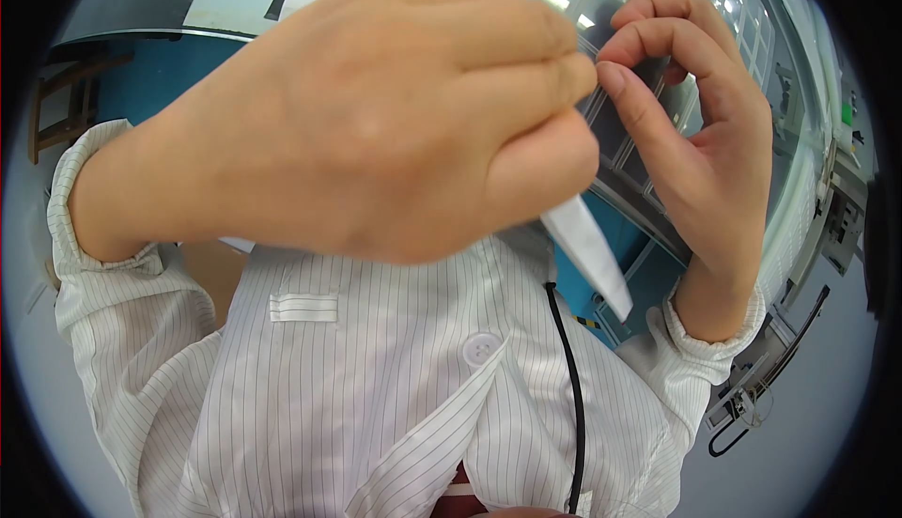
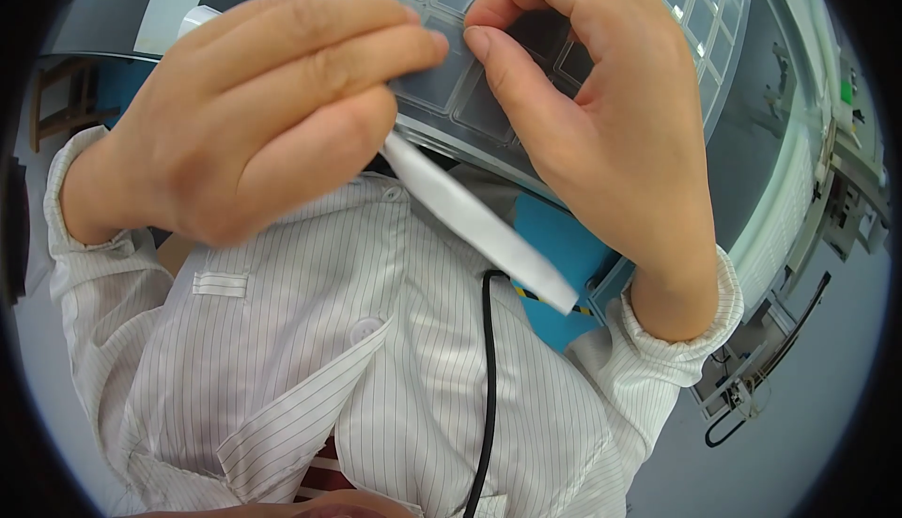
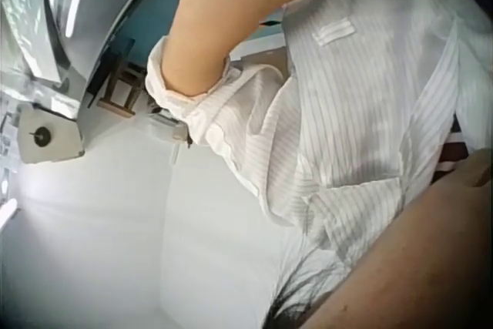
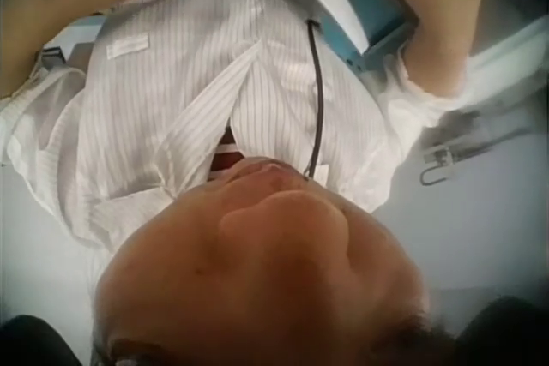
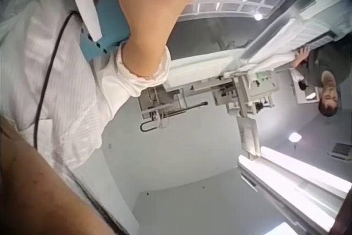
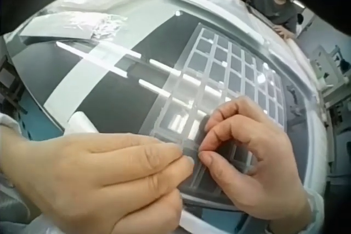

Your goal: Placing and sticking white adhesive strips onto a plastic grid tray component.

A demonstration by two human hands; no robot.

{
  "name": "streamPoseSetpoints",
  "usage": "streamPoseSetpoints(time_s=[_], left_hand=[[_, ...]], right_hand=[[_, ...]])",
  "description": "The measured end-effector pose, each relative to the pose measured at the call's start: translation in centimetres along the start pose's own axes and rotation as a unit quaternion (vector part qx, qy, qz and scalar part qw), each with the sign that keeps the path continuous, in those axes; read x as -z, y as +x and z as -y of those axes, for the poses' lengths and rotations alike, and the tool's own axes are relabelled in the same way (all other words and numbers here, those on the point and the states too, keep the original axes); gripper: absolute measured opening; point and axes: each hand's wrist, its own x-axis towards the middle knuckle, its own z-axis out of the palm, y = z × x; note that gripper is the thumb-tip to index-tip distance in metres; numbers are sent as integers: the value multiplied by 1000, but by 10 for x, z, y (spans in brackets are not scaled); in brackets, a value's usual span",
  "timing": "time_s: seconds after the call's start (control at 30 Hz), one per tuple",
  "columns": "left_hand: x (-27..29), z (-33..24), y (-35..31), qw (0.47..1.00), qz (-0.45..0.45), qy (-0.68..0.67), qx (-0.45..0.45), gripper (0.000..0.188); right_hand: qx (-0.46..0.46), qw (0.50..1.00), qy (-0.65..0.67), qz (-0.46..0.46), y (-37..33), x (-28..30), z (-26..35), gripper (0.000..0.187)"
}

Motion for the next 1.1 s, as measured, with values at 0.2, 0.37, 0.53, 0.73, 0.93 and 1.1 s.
streamPoseSetpoints(time_s=[0.2,0.37,0.53,0.73,0.93,1.1], left_hand=[[-7,1,-8,999,-45,-23,1,18],[0,1,12,998,-59,17,-30,17],[0,-1,15,997,-66,15,-24,17],[-1,1,18,996,-76,22,-34,17],[-1,2,18,996,-76,30,-34,18],[-1,3,18,997,-66,31,-26,17]], right_hand=[[-6,999,38,15,6,0,4,11],[-34,993,108,-16,3,-2,5,9],[-62,996,59,-15,2,3,13,11],[-31,999,7,-32,6,3,9,11],[-38,998,47,-25,5,3,-2,11],[-22,992,123,-19,2,4,-13,9]])
